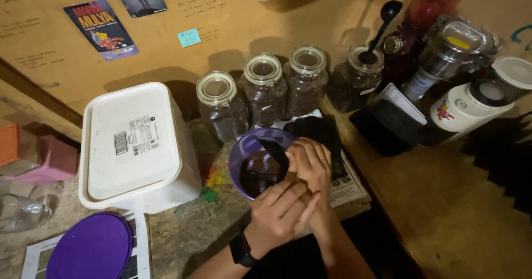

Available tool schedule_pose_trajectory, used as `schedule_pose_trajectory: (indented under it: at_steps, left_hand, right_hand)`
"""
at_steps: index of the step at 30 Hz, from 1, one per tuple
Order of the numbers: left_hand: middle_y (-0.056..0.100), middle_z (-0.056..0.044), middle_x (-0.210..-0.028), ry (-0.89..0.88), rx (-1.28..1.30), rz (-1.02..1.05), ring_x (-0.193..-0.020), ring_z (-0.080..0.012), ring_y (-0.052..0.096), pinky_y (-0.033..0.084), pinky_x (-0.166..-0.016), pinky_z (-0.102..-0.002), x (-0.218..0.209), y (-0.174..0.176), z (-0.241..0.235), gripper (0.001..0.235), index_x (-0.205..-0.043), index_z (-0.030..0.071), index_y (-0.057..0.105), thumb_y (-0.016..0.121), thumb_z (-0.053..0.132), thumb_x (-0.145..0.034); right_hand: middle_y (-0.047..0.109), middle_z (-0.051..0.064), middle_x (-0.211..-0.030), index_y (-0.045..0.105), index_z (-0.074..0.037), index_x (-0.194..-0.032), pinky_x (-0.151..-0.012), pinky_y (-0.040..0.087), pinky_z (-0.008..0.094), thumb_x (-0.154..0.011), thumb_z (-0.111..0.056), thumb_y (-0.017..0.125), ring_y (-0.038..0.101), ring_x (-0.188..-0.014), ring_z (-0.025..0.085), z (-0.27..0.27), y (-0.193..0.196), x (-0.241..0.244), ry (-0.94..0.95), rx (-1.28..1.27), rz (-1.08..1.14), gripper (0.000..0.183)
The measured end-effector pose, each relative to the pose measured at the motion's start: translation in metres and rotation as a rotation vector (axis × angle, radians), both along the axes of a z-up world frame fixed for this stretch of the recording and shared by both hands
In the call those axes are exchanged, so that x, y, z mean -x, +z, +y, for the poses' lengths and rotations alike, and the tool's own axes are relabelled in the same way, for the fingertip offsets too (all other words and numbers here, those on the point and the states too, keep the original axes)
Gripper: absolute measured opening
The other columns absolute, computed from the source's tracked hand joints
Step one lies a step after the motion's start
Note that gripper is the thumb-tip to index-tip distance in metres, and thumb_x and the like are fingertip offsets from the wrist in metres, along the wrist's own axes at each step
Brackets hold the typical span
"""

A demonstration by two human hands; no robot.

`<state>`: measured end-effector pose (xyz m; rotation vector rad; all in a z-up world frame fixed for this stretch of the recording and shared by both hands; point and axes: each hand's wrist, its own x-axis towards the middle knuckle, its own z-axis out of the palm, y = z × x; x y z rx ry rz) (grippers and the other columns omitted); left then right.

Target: Scooping coffee grounds from a bowl into a small bag on a digital scale to weigh it for packaging.

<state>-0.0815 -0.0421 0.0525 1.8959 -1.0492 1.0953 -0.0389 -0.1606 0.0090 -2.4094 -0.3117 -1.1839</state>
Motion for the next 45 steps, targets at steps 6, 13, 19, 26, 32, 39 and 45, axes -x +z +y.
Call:
schedule_pose_trajectory:
  at_steps: [6,13,19,26,32,39,45]
  left_hand:
    - [0.07,-0.016,-0.118,0.04,-0.038,0.036,-0.092,-0.0256,0.073,0.062,-0.084,-0.031,-0.003,-0.018,-0.005,0.024,-0.11,0.0,0.073,0.081,0.018,-0.096]
    - [0.069,-0.015,-0.103,0.001,-0.031,0.095,-0.09,-0.026,0.07,0.061,-0.085,-0.033,0.001,-0.008,-0.008,0.015,-0.098,-0.001,0.067,0.072,0.013,-0.099]
    - [0.066,-0.016,-0.092,-0.14,0.008,0.102,-0.088,-0.03,0.067,0.061,-0.088,-0.037,-0.004,0.006,-0.008,0.014,-0.087,-0.004,0.064,0.071,0.004,-0.097]
    - [0.068,-0.016,-0.097,0.072,0.247,0.259,-0.089,-0.0424,0.069,0.056,-0.076,-0.05,-0.049,-0.013,0.01,0.022,-0.103,0.003,0.068,0.078,0.014,-0.086]
    - [0.061,-0.045,-0.118,-0.176,0.201,0.679,-0.111,-0.0646,0.059,0.048,-0.093,-0.068,-0.09,0.003,-0.016,0.069,-0.142,-0.02,0.038,0.071,-0.007,-0.083]
    - [0.072,-0.022,-0.115,-0.284,-0.032,0.848,-0.111,-0.0428,0.068,0.053,-0.096,-0.054,-0.151,-0.043,-0.059,0.067,-0.145,-0.002,0.05,0.078,0.01,-0.085]
    - [0.071,-0.013,-0.09,-0.236,-0.115,0.837,-0.093,-0.0398,0.072,0.055,-0.079,-0.048,-0.174,-0.062,-0.073,0.024,-0.103,0.006,0.063,0.077,0.016,-0.087]
  right_hand:
    - [0.067,0.006,-0.098,0.063,-0.009,-0.091,-0.096,0.046,0.042,-0.105,-0.012,0.056,0.066,-0.108,0.025,-0.002,0.002,-0.002,-0.016,-0.042,-0.012,0.016]
    - [0.07,0.004,-0.1,0.064,-0.011,-0.092,-0.09,0.046,0.04,-0.109,-0.025,0.049,0.068,-0.099,0.023,-0.004,0.003,-0.003,-0.026,-0.116,-0.005,0.026]
    - [0.07,0.006,-0.101,0.066,-0.01,-0.094,-0.085,0.046,0.04,-0.109,-0.025,0.048,0.067,-0.095,0.024,-0.008,0.003,-0.006,-0.032,-0.151,0.008,0.027]
    - [0.071,0.009,-0.082,0.069,-0.008,-0.094,-0.073,0.055,0.044,-0.1,-0.015,0.07,0.071,-0.078,0.036,-0.029,0.023,0.003,-0.099,-0.372,-0.006,0.009]
    - [0.073,0.0,-0.073,0.071,-0.014,-0.097,-0.073,0.056,0.033,-0.101,-0.017,0.073,0.073,-0.073,0.023,-0.069,0.023,0.003,-0.267,-0.425,0.049,0.005]
    - [0.073,0.003,-0.073,0.068,-0.016,-0.1,-0.072,0.057,0.04,-0.106,-0.021,0.068,0.074,-0.073,0.03,-0.112,0.013,-0.01,-0.364,-0.365,0.134,0.008]
    - [0.074,0.004,-0.074,0.067,-0.015,-0.1,-0.074,0.057,0.041,-0.104,-0.019,0.067,0.075,-0.077,0.031,-0.125,0.001,-0.025,-0.318,-0.515,0.217,0.006]
